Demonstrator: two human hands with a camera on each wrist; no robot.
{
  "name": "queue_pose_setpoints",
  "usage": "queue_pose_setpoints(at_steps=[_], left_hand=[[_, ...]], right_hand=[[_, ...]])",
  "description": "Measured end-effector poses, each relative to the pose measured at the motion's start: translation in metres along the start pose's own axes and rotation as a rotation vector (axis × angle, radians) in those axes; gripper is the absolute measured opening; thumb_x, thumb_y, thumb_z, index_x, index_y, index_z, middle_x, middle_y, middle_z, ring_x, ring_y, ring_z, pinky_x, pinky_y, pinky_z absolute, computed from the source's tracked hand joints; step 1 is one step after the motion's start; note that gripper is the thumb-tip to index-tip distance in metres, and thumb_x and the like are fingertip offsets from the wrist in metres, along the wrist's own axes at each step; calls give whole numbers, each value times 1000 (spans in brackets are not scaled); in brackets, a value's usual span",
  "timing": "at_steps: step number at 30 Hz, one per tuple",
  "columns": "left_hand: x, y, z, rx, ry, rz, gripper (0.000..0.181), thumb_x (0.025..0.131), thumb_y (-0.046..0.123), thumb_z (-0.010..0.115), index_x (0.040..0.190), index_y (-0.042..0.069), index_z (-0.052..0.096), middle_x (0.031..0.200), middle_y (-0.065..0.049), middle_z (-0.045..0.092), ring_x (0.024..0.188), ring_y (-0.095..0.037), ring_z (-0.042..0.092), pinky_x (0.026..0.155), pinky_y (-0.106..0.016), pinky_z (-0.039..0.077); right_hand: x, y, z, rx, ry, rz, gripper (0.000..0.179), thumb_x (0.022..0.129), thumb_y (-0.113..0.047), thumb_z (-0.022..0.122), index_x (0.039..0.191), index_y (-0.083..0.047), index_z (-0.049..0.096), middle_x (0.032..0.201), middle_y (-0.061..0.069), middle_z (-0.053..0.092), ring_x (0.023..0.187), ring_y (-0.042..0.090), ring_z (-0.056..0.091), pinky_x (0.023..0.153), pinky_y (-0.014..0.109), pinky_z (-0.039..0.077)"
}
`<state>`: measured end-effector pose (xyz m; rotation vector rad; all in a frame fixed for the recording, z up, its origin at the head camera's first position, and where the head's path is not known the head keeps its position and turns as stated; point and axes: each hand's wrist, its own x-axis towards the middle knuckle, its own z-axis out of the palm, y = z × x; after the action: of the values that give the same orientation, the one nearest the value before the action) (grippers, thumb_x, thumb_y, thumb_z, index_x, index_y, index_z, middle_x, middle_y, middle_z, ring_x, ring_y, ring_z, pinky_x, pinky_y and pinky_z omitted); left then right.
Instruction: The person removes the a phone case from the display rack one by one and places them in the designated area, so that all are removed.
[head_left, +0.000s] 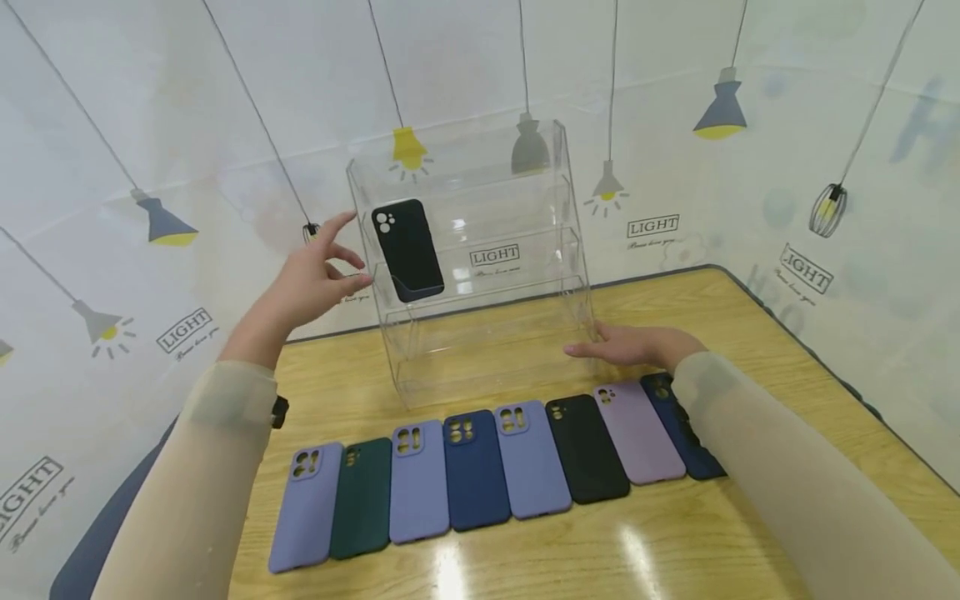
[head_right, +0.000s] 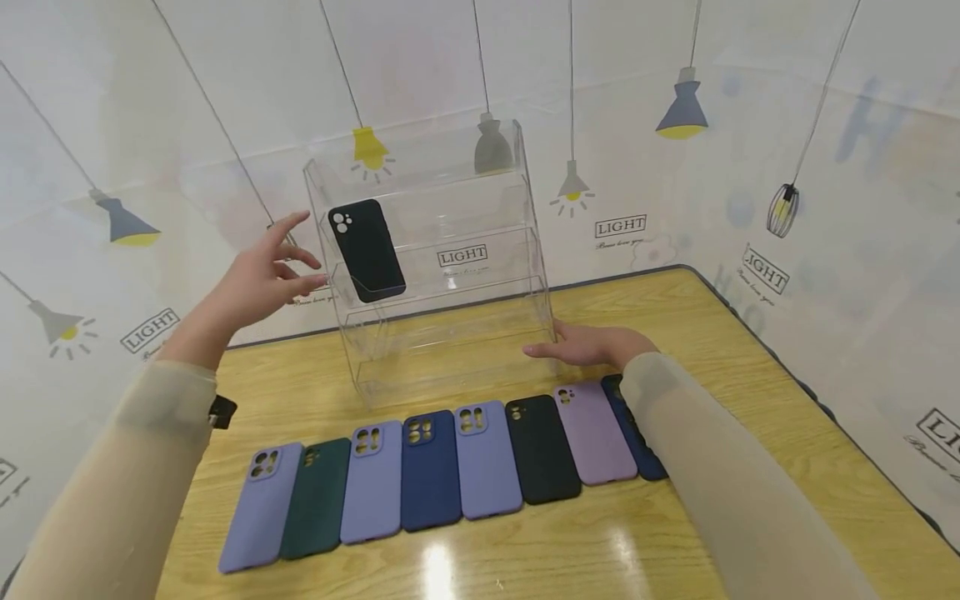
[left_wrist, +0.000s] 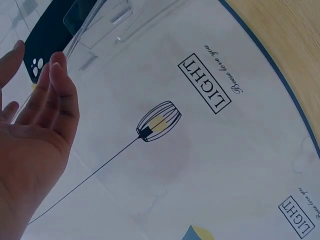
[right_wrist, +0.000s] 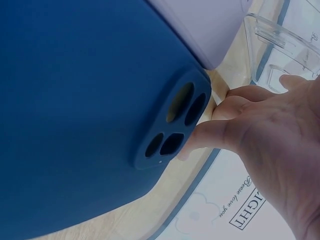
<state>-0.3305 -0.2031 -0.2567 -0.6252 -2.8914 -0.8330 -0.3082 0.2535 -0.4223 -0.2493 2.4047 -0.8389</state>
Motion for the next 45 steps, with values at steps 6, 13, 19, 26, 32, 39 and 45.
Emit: queue_pose_setpoints(at_steps=[6, 13, 19, 26, 32, 39, 45], left_hand=[[18, 13, 2, 31, 70, 5, 92, 104, 25, 71, 172, 35, 10, 137, -13, 63, 100, -31, 74, 81, -44, 59], [39, 15, 11, 119, 48, -27, 89, 105, 28, 69, 173, 24, 12, 115, -16, 49, 85, -30, 47, 80, -46, 44], [42, 15, 16, 138, 60, -78, 82, 107, 30, 65, 172, 23, 18, 133, -22, 49, 104, -35, 49, 91, -55, 48], [36, 10, 23, 195, 171, 10, 76, 104, 21, 69, 169, 20, 29, 133, -13, 66, 77, -28, 57, 73, -42, 49], [34, -1, 37, 180, 197, 67, 82, 104, 15, 69, 169, 22, 21, 128, -15, 76, 62, -25, 61, 66, -40, 52], [32, -4, 46, 138, 227, 62, 81, 105, 15, 69, 168, 25, 19, 126, -17, 78, 68, -29, 67, 67, -43, 56], [33, -5, 48, 108, 243, 59, 80, 104, 16, 70, 167, 25, 21, 124, -19, 78, 75, -34, 71, 73, -48, 59]], right_hand=[[-3, -2, 0, 8, -3, 1, 122, 94, -89, 44, 170, -14, -16, 179, 17, -17, 165, 45, -13, 132, 72, 4], [-2, -1, 0, 24, 1, -3, 119, 96, -86, 44, 170, -15, -15, 179, 18, -16, 165, 46, -12, 132, 72, 4], [-1, 0, 1, 19, -2, -7, 122, 94, -88, 45, 171, -14, -14, 179, 18, -15, 165, 46, -11, 133, 72, 4], [0, 2, 0, 19, -11, -9, 122, 93, -89, 43, 170, -14, -15, 179, 17, -16, 166, 45, -11, 132, 72, 6], [1, 3, 1, 21, -4, -14, 122, 93, -89, 44, 171, -16, -15, 179, 16, -16, 166, 45, -11, 132, 72, 5], [2, 2, 2, 15, -2, -8, 122, 93, -89, 44, 171, -16, -15, 179, 16, -14, 166, 44, -10, 133, 71, 6], [0, 0, 2, 4, 3, -9, 120, 95, -88, 42, 170, -15, -16, 179, 16, -15, 166, 44, -10, 133, 71, 6]])
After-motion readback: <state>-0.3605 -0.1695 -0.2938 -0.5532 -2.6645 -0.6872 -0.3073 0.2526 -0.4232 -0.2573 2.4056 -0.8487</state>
